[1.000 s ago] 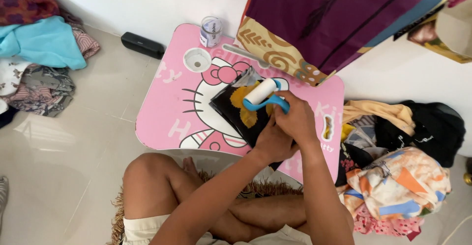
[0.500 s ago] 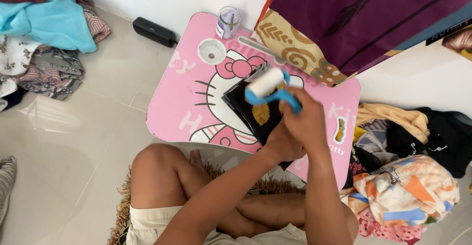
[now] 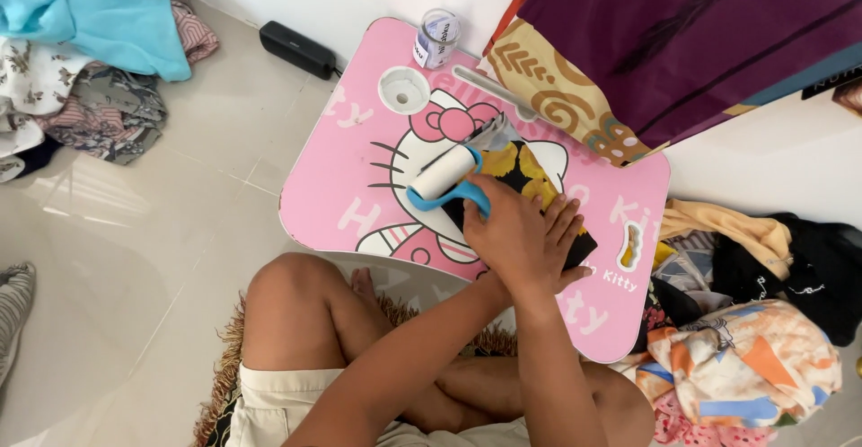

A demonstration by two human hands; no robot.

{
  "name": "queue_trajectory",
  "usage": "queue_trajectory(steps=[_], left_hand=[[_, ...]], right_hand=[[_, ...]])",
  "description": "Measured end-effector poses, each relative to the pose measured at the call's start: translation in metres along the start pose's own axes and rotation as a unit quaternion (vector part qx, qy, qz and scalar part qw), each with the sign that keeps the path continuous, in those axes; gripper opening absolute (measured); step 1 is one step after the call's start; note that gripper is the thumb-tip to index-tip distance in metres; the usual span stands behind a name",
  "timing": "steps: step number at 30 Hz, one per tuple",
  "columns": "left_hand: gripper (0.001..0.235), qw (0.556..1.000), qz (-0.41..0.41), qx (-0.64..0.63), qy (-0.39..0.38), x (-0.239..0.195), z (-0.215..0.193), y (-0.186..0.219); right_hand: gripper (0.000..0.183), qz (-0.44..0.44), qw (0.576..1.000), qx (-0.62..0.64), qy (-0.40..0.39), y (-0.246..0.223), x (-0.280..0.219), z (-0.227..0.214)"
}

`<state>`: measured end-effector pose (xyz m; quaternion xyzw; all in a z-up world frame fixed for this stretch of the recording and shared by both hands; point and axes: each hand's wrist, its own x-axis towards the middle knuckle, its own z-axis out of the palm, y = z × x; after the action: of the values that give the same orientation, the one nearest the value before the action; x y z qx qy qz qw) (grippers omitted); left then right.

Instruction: The person uses a lint roller to remove lint from a black floral-patterned cloth laid on a pink Hello Kitty table. They repeatedly roll the adhesive roller over the fabric, flip the cloth, and continue rolling until the surface appears clean.

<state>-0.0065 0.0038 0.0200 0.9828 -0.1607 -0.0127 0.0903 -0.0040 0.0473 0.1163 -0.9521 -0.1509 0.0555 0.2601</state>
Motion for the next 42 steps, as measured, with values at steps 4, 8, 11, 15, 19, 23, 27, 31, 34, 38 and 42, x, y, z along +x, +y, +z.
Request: queue_trajectory(steps=[4, 8, 11, 15, 19, 23, 27, 31, 34, 38, 42], left_hand=[[0.099, 1.0, -0.008, -0.028, 0.008, 0.003, 0.008, 0.002], [0.075, 0.995, 0.012, -0.088, 0.044, -0.004, -0.008, -0.006], [0.058, 0.985, 0.036, -0.166, 0.042, -0.012, -0.036, -0.015], [0.059, 0.982, 0.062, -0.155, 0.085, -0.01, -0.022, -0.012], [0.037, 0.993, 0.043, -0.091, 0.067, -0.003, 0.008, -0.005], [0.042, 0.996, 0.085, -0.007, 0.034, -0.045, -0.096, -0.031], [0.045, 0.996, 0.08, -0.021, 0.038, -0.03, -0.061, -0.023], [0.058, 0.969, 0.059, -0.183, 0.153, -0.022, -0.057, -0.029], [0.05, 0.944, 0.051, -0.14, 0.295, -0.014, -0.054, -0.061], [0.036, 0.94, 0.041, -0.105, 0.322, 0.002, -0.058, -0.127], [0.048, 0.992, 0.022, -0.066, 0.104, 0.019, -0.052, -0.165]], right_hand=[[0.032, -0.045, 0.999, 0.016, 0.015, -0.012, 0.009, -0.004], [0.033, 0.049, 0.997, -0.044, 0.035, 0.041, 0.005, -0.014], [0.035, 0.026, 0.992, 0.057, 0.106, 0.044, -0.012, -0.056], [0.032, 0.055, 0.995, 0.014, 0.081, 0.062, 0.008, -0.052], [0.036, 0.035, 0.997, -0.041, 0.047, 0.035, 0.042, -0.042], [0.037, 0.008, 0.999, -0.002, 0.045, 0.026, 0.067, -0.031], [0.036, -0.01, 0.998, 0.02, 0.054, 0.026, 0.058, -0.039], [0.033, -0.086, 0.971, 0.143, 0.17, 0.044, 0.029, -0.067], [0.034, -0.075, 0.964, 0.117, 0.229, 0.069, -0.004, -0.096], [0.034, -0.012, 0.97, 0.084, 0.229, 0.116, -0.029, -0.104], [0.033, 0.008, 0.984, 0.061, 0.17, 0.103, -0.018, -0.082]])
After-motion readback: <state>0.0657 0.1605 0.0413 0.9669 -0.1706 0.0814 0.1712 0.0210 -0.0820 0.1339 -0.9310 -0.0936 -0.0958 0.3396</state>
